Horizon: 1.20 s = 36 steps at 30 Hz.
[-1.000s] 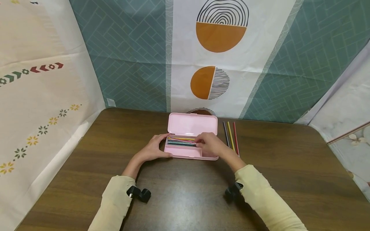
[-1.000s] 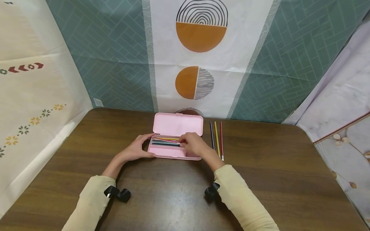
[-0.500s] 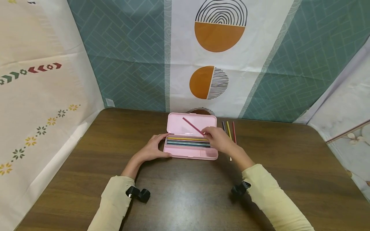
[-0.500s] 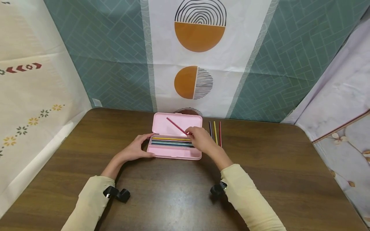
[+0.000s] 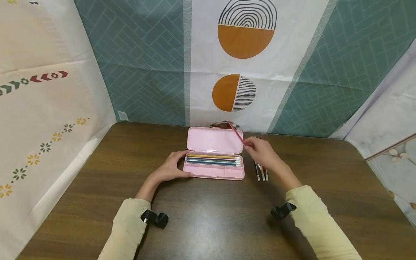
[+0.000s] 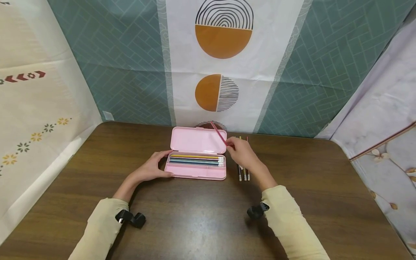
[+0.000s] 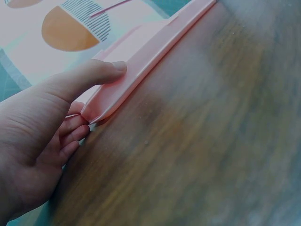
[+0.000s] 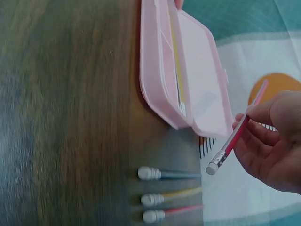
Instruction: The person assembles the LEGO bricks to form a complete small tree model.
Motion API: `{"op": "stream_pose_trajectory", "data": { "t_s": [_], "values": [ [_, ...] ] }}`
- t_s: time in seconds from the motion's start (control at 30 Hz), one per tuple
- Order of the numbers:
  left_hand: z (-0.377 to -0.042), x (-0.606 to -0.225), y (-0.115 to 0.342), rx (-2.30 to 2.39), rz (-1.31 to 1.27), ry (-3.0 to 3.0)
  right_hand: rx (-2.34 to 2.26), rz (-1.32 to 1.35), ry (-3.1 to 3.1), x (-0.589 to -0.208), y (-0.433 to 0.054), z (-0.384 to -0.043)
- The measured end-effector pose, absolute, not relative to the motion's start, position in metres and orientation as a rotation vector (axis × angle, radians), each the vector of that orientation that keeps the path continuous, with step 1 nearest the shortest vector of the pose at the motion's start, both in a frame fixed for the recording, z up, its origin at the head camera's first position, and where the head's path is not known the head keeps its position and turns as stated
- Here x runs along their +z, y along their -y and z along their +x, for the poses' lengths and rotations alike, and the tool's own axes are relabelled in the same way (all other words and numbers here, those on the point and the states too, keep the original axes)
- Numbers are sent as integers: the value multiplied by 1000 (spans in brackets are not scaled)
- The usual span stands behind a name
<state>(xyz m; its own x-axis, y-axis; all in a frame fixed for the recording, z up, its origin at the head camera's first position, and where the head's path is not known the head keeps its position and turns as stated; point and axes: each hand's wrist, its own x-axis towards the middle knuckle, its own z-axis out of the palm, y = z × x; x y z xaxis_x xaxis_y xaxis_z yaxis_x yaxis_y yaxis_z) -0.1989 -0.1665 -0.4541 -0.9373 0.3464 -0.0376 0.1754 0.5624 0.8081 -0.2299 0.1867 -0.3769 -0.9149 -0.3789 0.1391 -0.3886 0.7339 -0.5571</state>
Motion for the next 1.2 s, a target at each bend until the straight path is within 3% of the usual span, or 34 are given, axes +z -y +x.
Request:
{"op": "stream_pose_trajectory", "data": {
  "t_s": [0.63,1.2],
  "values": [
    [-198,-455,167,1328,446,-2603,889,139,3067,-395,-256,-229],
    [-199,-455,168,1309,462,-2603,868,58,3096,-416,-259,-229]
  ]
}}
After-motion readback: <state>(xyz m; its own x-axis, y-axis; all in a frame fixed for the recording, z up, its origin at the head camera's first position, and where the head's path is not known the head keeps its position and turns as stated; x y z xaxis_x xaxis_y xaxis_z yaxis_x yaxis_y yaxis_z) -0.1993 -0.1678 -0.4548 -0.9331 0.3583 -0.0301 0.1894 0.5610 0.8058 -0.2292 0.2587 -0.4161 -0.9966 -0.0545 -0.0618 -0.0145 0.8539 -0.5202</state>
